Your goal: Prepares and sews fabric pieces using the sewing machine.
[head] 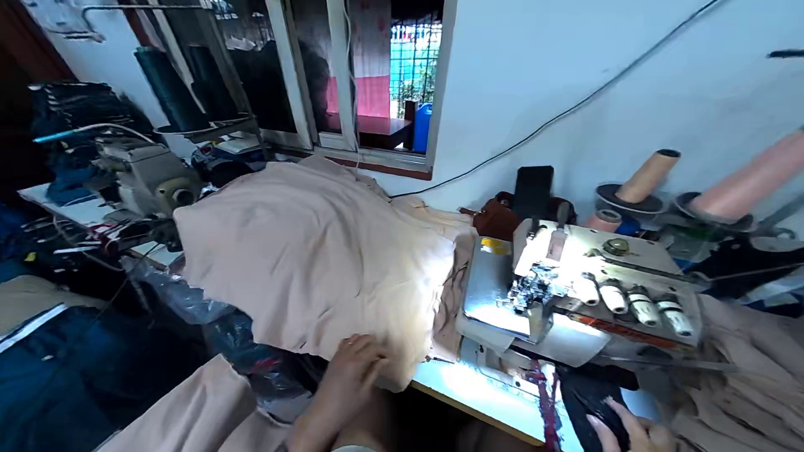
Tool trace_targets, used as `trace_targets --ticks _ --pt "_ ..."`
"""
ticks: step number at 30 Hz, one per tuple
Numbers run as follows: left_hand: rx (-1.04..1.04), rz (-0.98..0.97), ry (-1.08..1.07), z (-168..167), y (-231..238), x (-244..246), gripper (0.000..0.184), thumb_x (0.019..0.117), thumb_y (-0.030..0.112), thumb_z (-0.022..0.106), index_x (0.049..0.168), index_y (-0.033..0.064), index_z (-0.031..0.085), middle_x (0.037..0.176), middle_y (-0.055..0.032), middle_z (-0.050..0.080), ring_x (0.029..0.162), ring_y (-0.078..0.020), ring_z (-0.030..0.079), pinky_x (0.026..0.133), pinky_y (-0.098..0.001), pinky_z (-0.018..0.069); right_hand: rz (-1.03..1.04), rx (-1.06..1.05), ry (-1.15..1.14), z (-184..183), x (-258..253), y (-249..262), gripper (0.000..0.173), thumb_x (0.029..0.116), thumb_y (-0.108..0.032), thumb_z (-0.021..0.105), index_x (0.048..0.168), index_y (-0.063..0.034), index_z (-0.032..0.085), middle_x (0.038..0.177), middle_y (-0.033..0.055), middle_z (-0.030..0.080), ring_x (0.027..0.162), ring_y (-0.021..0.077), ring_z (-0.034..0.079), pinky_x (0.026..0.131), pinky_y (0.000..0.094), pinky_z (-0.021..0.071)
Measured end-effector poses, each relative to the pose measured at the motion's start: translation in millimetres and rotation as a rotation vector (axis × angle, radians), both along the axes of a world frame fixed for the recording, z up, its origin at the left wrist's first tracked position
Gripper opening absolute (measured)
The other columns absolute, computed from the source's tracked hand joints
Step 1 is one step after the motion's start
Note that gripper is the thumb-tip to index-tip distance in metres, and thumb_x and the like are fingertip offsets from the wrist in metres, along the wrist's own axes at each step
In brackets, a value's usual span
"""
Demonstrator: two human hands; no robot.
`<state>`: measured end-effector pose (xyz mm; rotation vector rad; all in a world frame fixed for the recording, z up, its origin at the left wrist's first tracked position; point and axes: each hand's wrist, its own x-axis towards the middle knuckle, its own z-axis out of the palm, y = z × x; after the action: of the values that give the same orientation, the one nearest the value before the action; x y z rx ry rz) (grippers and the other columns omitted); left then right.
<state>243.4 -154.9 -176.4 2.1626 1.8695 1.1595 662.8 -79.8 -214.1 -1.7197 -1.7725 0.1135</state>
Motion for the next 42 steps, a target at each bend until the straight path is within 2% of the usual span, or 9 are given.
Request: trace_targets --ticks 5,9,17,29,31,34,36,38,42 --pt "0.027 0.017 -0.027 -16.4 -6.8 -12.3 0.02 0.0962 0.025 0.064 0.101 0.0092 0.076 0.104 -0.0086 0.071 0.098 -0.0267 0.067 0.087 -0.0439 0.056 0.062 0.098 0.032 -6.4 -10.4 1.2 0.031 0.0941 -0.02 0.069 0.117 0.001 0.075 0.119 0.0355 0.061 0.11 0.0588 0.056 0.095 0.0737 0.0393" --pt "-0.056 -0.066 0.077 -23.8 6.8 5.9 0.032 0.0862 0.026 0.078 0.114 0.0109 0.074 0.122 -0.0144 0.067 0.117 -0.0396 0.062 0.097 -0.056 0.0519 -0.022 0.158 0.049 -9.0 -12.0 0.0 0.032 0.0976 -0.022 0.064 0.113 0.0033 0.075 0.117 0.0346 0.063 0.11 0.0572 0.057 0.097 0.0732 0.0391" --pt "-0.238 -0.07 0.102 -16.3 17.8 9.5 0.019 0.0857 0.009 0.075 0.105 0.0071 0.074 0.114 -0.018 0.067 0.12 -0.0429 0.057 0.102 -0.0599 0.0441 0.176 0.324 0.004 7.7 -71.6 -5.7 0.024 0.0973 -0.014 0.059 0.1 -0.0001 0.078 0.107 0.0279 0.066 0.105 0.0453 0.06 0.099 0.0547 0.0431" --pt "-0.307 -0.331 -0.228 9.4 21.2 -18.7 0.011 0.0936 0.01 0.068 0.092 -0.0015 0.067 0.099 -0.015 0.067 0.104 -0.03 0.062 0.099 -0.0457 0.0473 0.828 0.284 0.165 13.0 -228.3 2.4 0.037 0.0949 -0.014 0.062 0.13 -0.0088 0.069 0.123 0.0227 0.062 0.088 0.0214 0.066 0.078 0.0305 0.0585" --pt "-0.151 -0.28 -0.161 29.4 24.3 -15.8 0.012 0.0957 0.013 0.064 0.094 0.0009 0.067 0.098 -0.013 0.066 0.099 -0.0274 0.063 0.094 -0.0452 0.0494 0.839 0.187 0.116 43.1 -250.7 16.2 0.033 0.086 -0.003 0.067 0.118 -0.0075 0.074 0.131 0.0275 0.06 0.078 0.028 0.071 0.067 0.0391 0.0616" --pt "0.043 -0.019 0.094 55.4 46.8 -37.0 0.03 0.0914 0.023 0.074 0.113 0.0023 0.069 0.116 -0.014 0.07 0.112 -0.0316 0.066 0.098 -0.0541 0.0516 0.804 0.001 0.16 101.9 -270.4 45.5 0.022 0.0914 0.005 0.058 0.107 0.0017 0.074 0.125 0.0215 0.067 0.092 0.035 0.072 0.081 0.0512 0.0599" --pt "0.047 0.135 0.225 70.1 64.8 -78.9 0.045 0.0865 0.01 0.077 0.13 0.0032 0.066 0.127 -0.0159 0.068 0.122 -0.0368 0.062 0.105 -0.0636 0.0437 0.767 0.208 0.312 128.0 -274.8 59.0 0.024 0.0918 0.002 0.054 0.106 -0.0003 0.074 0.106 0.0129 0.071 0.083 0.0225 0.071 0.073 0.0415 0.0612" --pt "0.111 0.223 0.221 80.1 64.8 -116.1 0.039 0.0862 -0.009 0.066 0.122 0.0034 0.072 0.12 -0.0146 0.073 0.118 -0.0364 0.066 0.11 -0.0674 0.0393 0.775 0.335 0.391 140.4 -275.9 58.3 0.025 0.0932 -0.006 0.05 0.102 -0.0056 0.073 0.094 0.0045 0.071 0.075 0.012 0.069 0.066 0.0319 0.0602" --pt "0.187 0.213 0.221 87.5 22.5 -140.3 0.043 0.0877 -0.011 0.048 0.118 0.0061 0.075 0.117 -0.0084 0.075 0.115 -0.0272 0.069 0.114 -0.0667 0.0356 0.936 0.354 0.408 109.9 -273.3 15.1 0.03 0.0909 -0.001 0.048 0.105 0.0023 0.074 0.104 0.0141 0.075 0.096 0.0185 0.073 0.084 0.0303 0.0601"
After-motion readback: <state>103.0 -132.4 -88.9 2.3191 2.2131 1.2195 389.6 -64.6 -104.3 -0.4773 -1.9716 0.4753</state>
